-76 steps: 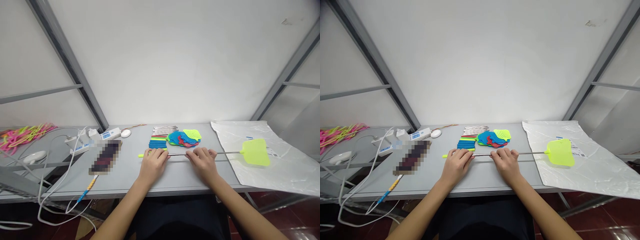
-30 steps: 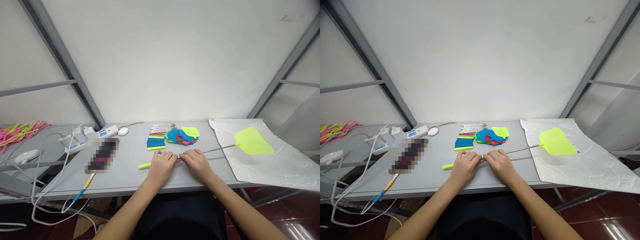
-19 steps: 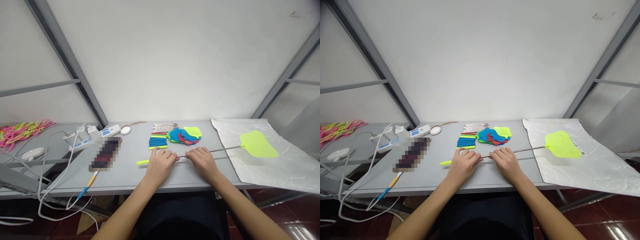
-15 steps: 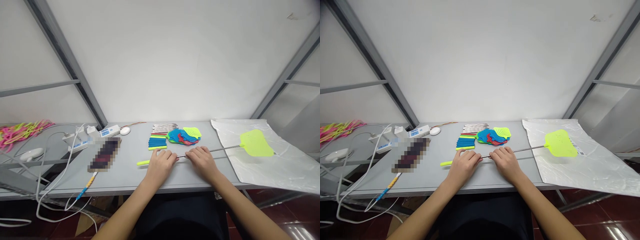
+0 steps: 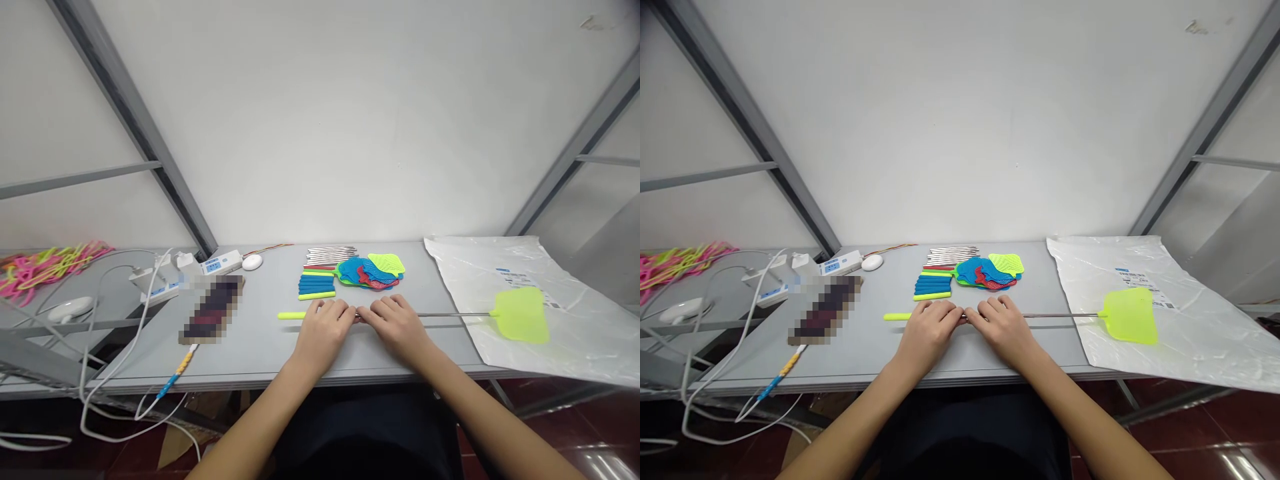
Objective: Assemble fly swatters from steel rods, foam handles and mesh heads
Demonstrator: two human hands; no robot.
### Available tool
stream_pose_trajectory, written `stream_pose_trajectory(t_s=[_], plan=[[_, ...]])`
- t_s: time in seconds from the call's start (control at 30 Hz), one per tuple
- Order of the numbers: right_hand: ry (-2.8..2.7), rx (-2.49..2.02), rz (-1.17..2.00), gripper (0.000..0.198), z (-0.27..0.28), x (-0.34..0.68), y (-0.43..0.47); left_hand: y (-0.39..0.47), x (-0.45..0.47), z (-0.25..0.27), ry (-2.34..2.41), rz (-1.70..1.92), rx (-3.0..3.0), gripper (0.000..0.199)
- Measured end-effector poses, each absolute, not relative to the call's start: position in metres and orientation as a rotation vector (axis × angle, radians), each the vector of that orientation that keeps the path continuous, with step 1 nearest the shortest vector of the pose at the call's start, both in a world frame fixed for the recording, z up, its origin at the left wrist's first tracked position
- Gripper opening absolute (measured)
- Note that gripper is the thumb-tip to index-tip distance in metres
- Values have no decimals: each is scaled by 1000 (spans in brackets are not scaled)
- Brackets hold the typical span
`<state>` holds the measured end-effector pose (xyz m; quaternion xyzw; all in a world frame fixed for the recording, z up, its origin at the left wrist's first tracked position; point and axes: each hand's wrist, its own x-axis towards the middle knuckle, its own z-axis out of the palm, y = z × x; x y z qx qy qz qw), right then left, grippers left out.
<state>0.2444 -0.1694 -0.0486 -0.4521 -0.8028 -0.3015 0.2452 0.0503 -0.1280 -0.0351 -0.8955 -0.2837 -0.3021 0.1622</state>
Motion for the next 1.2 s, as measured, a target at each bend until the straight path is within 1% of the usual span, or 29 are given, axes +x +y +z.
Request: stream_pose_trajectory(t_s=[0.37, 0.87, 1.07, 1.2], plan=[[-2230, -1248, -809, 11, -35, 257, -173, -118, 35, -28, -814, -801, -2583, 21], [-2090, -1317, -930, 5, -22, 298, -183, -110, 9, -10, -893, -776, -2556, 22], [-2084, -1336, -948, 7, -25, 307, -183, -109, 6, -10, -883, -769, -2549, 24], [-2068, -1352, -897, 11, -28, 301, -179, -105, 9, -17, -929, -800, -2539, 20]])
